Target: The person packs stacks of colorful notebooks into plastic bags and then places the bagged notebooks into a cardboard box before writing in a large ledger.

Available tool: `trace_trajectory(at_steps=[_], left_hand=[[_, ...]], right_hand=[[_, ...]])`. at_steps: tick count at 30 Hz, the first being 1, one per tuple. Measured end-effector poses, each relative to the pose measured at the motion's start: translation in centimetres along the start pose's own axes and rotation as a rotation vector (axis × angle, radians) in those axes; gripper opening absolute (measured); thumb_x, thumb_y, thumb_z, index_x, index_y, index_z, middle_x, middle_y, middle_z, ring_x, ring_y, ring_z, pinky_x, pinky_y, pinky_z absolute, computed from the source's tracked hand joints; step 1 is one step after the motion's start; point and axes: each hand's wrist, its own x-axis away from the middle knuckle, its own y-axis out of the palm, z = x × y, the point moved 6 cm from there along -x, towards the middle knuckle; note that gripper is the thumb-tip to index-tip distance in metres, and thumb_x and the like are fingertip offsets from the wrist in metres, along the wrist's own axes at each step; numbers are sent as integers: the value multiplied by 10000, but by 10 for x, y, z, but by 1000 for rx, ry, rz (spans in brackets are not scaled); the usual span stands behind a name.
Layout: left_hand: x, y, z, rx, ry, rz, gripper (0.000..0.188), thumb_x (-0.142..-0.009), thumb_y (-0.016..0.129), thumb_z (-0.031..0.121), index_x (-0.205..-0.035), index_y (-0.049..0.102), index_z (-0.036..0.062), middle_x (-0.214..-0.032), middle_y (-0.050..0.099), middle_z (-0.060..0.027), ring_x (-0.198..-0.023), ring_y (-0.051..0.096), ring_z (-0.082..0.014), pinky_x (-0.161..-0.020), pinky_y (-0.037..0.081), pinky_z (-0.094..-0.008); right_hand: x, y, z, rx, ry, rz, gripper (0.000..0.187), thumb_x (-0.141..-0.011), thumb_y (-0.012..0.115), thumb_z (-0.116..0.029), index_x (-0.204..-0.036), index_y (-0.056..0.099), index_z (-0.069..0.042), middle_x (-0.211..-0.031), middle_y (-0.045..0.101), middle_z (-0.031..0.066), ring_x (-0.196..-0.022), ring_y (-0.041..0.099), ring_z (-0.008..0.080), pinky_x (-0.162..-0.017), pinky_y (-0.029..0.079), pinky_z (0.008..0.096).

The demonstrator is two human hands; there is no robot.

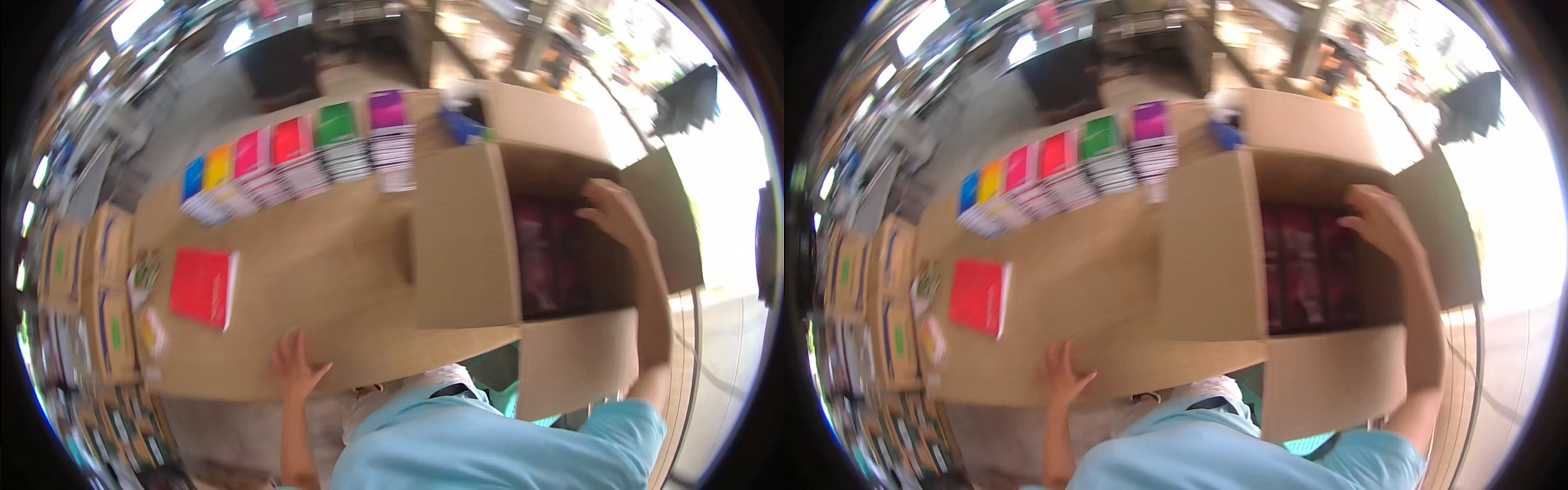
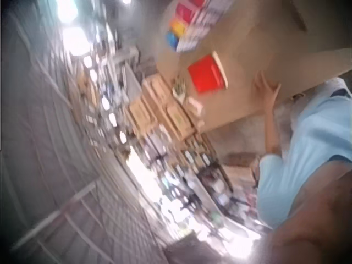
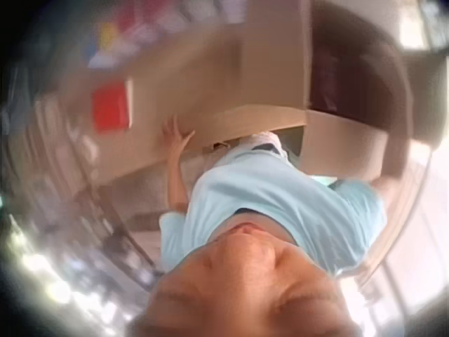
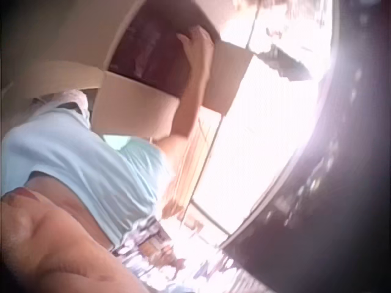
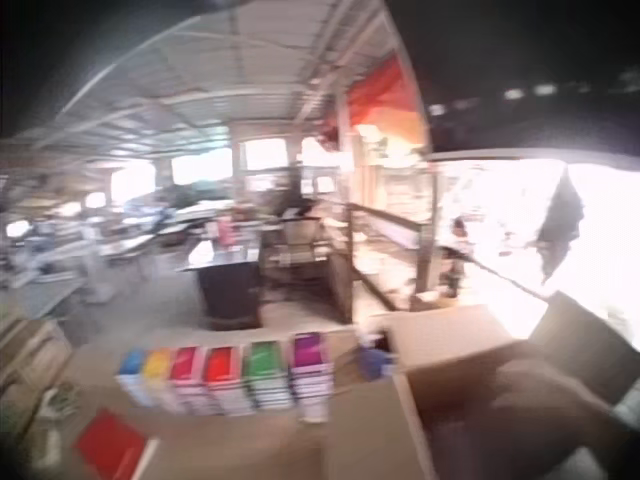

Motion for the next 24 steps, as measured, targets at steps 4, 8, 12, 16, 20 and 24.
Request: trace_trajectory(at_steps=[4,8,12,16,20,24], left_hand=[[-15,-11,2,-10,-24,-42,1076,-614,820,564,-1509,316,243,-1559,214,-150,-1439,183,-390,-1053,203,-703],[-11,-7,-15,129,36,32,1083,-597,843,531,-1505,326,244,-1565,186,-154,-1434,186,-400,-1067,209,-693],[-18,-10,-16,135,89,25,1066,-603,843,521,-1501,335,254,-1564,170,-171,-1428,196,-414,-1074,217,-678],[-17,-25,-67,317,57,315,1050,-660,833,489,-1509,310,160,-1554,161,-186,-1417,222,-405,-1097,266,-588],[-40,-51,-200,1277,-716,801,1053,-757,782,492,-1511,230,6,-1548,152,-249,-1433,219,-358,-1171,225,-487],[-95,-60,-308,1407,-1268,500,950,-768,775,492,-1438,312,1,-1438,368,-248,-1350,377,-343,-1084,373,-495]], right_hand=[[53,-55,-80,-680,118,301,285,-799,701,-33,-1074,644,11,-977,658,95,-840,641,185,-772,546,314],[134,-63,-213,-728,-243,74,238,-804,691,-213,-942,684,-20,-850,672,99,-745,651,231,-688,557,332],[172,9,-324,-982,-905,-378,417,-798,790,-360,-986,705,2,-874,720,125,-756,712,228,-696,582,330],[135,124,-411,-1231,-434,-402,356,-783,804,-242,-956,684,45,-845,679,99,-773,665,167,-684,538,283],[109,203,-498,-1050,-264,-368,221,-797,753,-33,-1006,689,-10,-906,672,66,-787,664,141,-703,547,280],[93,228,-612,-902,-440,-399,248,-788,757,-19,-1024,679,-14,-928,673,83,-805,674,170,-698,556,291]])
